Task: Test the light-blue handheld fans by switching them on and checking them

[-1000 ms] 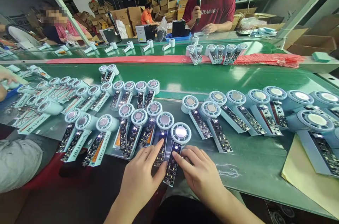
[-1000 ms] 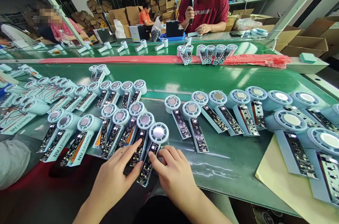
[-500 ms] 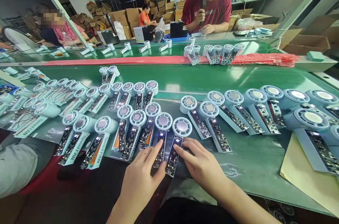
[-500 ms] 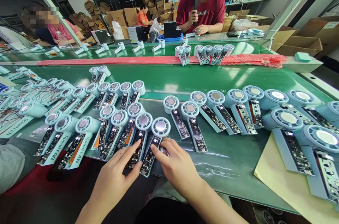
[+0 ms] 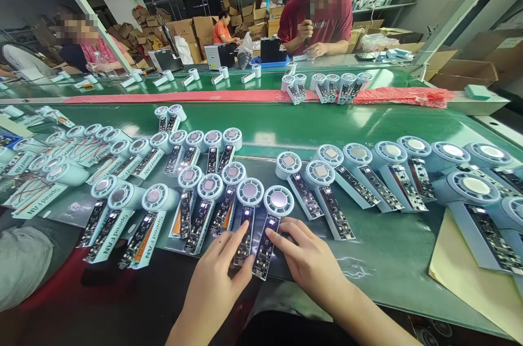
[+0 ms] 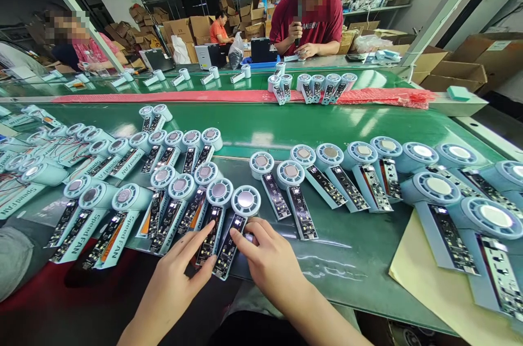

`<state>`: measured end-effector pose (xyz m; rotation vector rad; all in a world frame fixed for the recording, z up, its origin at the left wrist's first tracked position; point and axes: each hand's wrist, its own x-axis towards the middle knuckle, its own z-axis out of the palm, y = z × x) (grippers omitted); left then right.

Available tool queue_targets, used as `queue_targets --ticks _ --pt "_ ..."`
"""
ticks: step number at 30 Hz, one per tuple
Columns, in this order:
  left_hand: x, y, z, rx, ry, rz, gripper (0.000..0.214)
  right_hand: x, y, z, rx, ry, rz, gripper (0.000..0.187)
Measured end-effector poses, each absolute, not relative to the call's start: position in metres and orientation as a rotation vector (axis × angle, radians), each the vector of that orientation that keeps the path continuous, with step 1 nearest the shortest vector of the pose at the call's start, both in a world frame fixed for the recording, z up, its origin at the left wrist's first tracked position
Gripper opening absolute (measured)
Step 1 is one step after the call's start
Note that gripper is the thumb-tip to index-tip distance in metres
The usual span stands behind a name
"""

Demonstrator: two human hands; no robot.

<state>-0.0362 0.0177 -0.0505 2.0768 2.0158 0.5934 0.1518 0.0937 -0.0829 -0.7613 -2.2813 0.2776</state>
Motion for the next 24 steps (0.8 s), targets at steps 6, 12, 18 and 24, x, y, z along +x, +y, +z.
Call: queue_targets --ticks 6,12,18,24 --pt "-0.035 0.017 -0.049 2.03 2.002 0.59 0.05 0.151 0.094 -0.082 -0.748 -2.261 0.299 0.041" --pt "-0.036 0.017 -0.048 1.973 1.992 0.588 0.05 0.151 0.095 -0.084 -0.752 -2.264 0.29 0.041" --pt "-0.032 0.013 -0.044 2.042 2.041 0.497 0.05 0.153 0.093 -0.08 -0.738 -2.295 0.277 0.042" --pt "-0.046 0.019 -0.016 2.117 2.14 0.561 0.047 0.163 0.087 -0.08 -0.767 -2.123 0.492 0.039"
